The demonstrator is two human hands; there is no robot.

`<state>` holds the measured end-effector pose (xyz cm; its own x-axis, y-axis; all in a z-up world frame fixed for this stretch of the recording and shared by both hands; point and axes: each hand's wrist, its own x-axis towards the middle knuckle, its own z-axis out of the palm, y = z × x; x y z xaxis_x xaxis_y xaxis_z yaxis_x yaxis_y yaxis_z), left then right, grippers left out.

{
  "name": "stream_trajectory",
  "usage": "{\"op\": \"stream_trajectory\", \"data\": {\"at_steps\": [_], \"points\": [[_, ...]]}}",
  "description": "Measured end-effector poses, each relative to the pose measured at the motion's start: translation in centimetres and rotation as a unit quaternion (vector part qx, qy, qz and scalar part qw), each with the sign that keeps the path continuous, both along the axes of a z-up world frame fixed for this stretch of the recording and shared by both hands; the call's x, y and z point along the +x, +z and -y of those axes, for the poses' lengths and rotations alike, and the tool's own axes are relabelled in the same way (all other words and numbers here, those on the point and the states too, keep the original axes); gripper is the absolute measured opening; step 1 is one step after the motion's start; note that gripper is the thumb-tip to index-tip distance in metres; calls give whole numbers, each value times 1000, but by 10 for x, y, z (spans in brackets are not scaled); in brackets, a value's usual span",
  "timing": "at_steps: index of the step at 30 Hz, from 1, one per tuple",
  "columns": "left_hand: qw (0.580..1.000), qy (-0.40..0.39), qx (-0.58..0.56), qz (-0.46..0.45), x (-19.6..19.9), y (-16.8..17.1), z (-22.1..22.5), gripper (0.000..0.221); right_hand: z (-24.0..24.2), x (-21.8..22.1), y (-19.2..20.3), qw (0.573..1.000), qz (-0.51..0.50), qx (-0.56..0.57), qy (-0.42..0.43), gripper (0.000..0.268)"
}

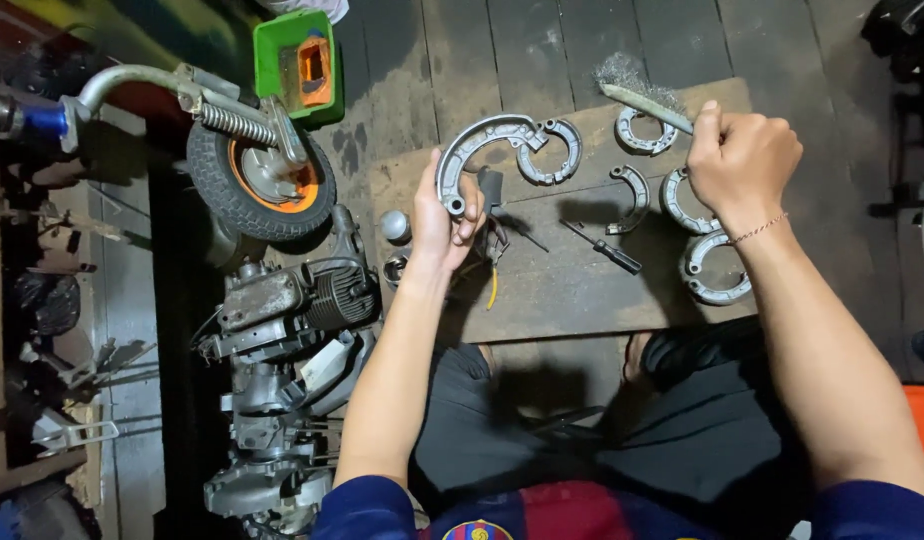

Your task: Cleaning and inspecting motorcycle drum brake shoes using a wire brush and a small tool to remove debris.

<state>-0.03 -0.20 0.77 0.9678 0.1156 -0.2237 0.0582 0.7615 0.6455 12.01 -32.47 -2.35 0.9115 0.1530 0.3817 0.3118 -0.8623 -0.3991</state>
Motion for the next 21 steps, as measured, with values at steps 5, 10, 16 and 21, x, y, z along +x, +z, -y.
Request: {"op": "stream_trajectory", "data": {"at_steps": [5, 10, 16, 21], "points": [[999, 5, 45, -27, -2, 10, 5, 56, 1, 2, 1, 1000, 3, 3, 4, 55], [992, 5, 108, -64, -4, 21, 10, 69, -1, 4, -2, 1000, 9, -6, -4, 55], [959, 22, 243, -146, -4, 15, 19, 72, 11, 8, -8, 997, 39, -65, -7, 45], [931, -24, 289, -222, 8, -40, 24, 67, 24, 34, -21, 989, 44, -129, -55, 57]]}}
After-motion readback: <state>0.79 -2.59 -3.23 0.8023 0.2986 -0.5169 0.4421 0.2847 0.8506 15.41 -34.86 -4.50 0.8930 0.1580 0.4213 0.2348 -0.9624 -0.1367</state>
